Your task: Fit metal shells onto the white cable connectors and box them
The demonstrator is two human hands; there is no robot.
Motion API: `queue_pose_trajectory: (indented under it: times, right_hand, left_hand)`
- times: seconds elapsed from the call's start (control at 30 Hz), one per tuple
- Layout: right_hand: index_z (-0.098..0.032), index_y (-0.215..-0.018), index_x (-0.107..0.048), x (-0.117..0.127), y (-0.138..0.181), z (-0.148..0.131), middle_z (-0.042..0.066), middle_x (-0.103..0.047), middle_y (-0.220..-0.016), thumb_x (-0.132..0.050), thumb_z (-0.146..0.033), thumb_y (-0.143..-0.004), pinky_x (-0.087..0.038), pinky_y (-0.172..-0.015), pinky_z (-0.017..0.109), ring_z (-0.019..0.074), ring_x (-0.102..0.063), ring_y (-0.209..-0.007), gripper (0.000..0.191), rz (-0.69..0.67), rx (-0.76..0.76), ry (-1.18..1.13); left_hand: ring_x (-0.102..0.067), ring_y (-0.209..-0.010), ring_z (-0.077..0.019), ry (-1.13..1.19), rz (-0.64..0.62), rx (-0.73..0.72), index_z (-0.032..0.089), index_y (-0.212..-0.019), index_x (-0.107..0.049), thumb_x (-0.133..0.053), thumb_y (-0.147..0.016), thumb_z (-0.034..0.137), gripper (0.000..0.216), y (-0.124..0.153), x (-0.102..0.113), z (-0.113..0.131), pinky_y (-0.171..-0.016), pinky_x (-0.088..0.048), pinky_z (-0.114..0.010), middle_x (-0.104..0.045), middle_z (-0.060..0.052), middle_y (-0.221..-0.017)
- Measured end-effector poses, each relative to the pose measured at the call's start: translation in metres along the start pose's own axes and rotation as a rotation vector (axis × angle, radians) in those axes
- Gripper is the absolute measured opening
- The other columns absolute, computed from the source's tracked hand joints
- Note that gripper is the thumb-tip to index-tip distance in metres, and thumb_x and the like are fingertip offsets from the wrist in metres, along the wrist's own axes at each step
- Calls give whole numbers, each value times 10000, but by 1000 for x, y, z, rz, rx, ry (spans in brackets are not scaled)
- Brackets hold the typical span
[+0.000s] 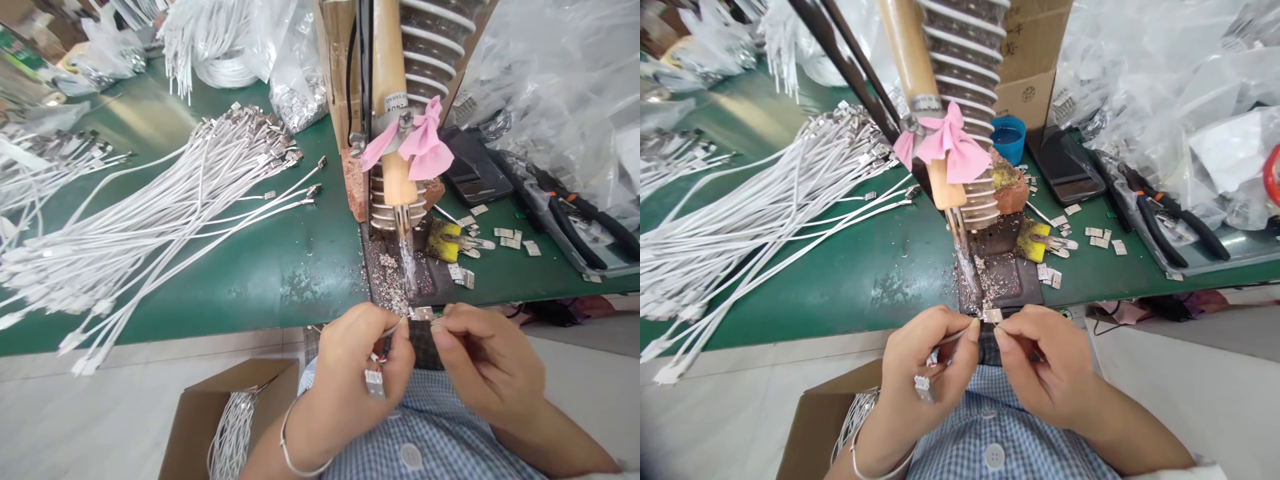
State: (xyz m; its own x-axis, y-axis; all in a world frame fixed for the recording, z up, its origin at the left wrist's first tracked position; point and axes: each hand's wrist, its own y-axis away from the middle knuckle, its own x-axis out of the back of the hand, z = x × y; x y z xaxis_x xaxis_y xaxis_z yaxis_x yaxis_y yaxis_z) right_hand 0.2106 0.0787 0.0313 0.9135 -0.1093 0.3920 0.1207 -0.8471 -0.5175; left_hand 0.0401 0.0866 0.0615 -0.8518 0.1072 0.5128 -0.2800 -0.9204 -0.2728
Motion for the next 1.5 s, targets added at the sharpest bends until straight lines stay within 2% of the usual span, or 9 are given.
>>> queue_pose_trajectory:
  times: [0.13, 0.27, 0.33, 0.53, 1.5]
  right_hand:
    - [-199, -897, -585, -2, -2, 1, -13, -555, -680, -607, -35, -801, -436, -439, 255, 129, -546, -564, 192, 56, 23, -5]
    - [-214, -929, -607, -1, -2, 2, 47, -585, -942, -634, -41, -774, -554, -606, 332, 184, -622, -780, 233, 85, 88, 107]
    - [-219, -933, -609, 0, -2, 1, 57, -582, -992, -617, -25, -771, -582, -674, 364, 207, -644, -852, 253, 76, 102, 99]
    - [-229, -942, -604, 1, -6, -1, 57, -576, -999, -610, -32, -780, -597, -729, 371, 216, -640, -897, 255, 49, 96, 86]
    - [-225, -921, -611, 0, -8, -2, 63, -587, -995, -609, -24, -774, -597, -726, 392, 221, -635, -886, 250, 40, 94, 92]
  left_hand:
    - [-409, -509, -80, -10, 10, -11, 158, -786, -588, -563, -809, 39, 124, -1, 0, 0, -477, -341, -219, -482, 47, -594]
    - [-402, -497, -76, -23, 9, -24, 167, -780, -582, -571, -819, 50, 124, -2, -1, 0, -463, -333, -215, -477, 53, -594]
    - [-398, -496, -69, -23, 10, -30, 163, -776, -579, -580, -814, 46, 123, -3, -1, 0, -462, -328, -209, -474, 56, -595]
    - [-396, -506, -60, -25, 13, -41, 149, -771, -578, -591, -812, 40, 118, -4, 0, 2, -467, -325, -202, -479, 53, -603]
    - [-376, -513, -54, -4, 13, -50, 151, -761, -556, -597, -810, 35, 132, -3, 2, 2, -466, -310, -197, -459, 61, -604]
